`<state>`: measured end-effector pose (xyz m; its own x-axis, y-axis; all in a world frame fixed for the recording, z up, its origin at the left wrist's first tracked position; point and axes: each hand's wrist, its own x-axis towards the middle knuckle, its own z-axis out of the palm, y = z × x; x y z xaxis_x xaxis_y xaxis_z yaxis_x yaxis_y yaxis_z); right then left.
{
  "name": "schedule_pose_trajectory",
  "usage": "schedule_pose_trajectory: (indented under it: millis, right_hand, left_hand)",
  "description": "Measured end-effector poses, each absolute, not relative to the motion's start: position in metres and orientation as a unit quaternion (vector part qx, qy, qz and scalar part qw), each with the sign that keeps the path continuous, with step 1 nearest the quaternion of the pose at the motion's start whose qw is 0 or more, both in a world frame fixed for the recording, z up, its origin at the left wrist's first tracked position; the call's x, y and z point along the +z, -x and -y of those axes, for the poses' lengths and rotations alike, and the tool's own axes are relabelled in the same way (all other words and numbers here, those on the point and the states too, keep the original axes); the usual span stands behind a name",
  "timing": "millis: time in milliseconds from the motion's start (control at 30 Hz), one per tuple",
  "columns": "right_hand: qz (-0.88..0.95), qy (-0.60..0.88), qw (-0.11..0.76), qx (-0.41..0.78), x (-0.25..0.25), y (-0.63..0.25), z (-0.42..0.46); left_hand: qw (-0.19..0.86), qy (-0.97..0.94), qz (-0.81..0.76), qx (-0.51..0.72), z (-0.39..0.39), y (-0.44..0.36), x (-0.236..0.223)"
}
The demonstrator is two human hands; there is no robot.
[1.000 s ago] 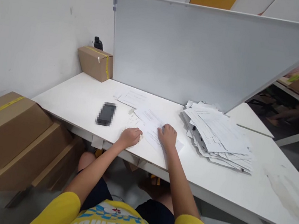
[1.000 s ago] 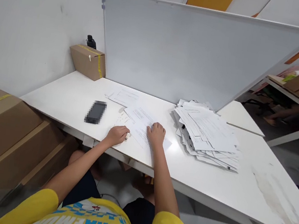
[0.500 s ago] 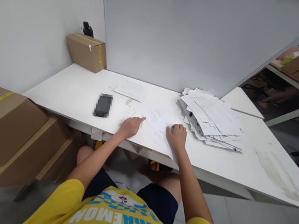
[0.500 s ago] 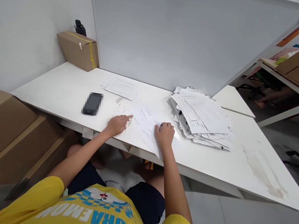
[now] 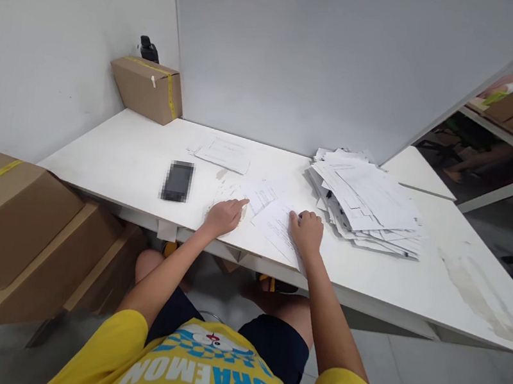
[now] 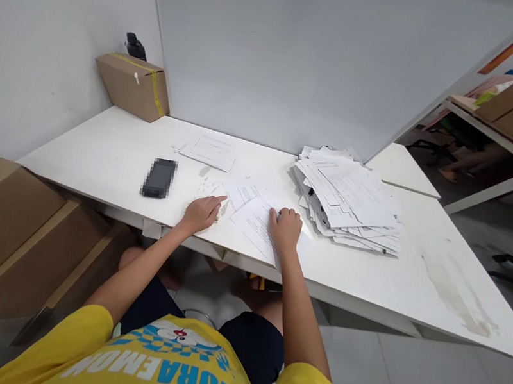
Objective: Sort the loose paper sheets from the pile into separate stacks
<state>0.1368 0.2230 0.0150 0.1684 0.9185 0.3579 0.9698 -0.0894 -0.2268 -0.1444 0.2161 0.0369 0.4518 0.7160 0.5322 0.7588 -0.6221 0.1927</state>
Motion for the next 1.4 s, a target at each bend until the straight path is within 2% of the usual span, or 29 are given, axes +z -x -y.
schedule_pose_trajectory:
  millis: [867,1400]
  right_hand:
    - [0.627,0.717,0.300,-0.057,0.0133,-0.1384,-0.2174]
    - [0.632,0.722,0.279,-0.035,0.0149,-0.1375,-0.2177]
  left_hand:
    - [0.035,0.852,0.434,-0.291,-0.2198,0.1475,0.0320]
    - [0.023,0.853,0.437,-0.284,-0.2211,0.1480,0.0299]
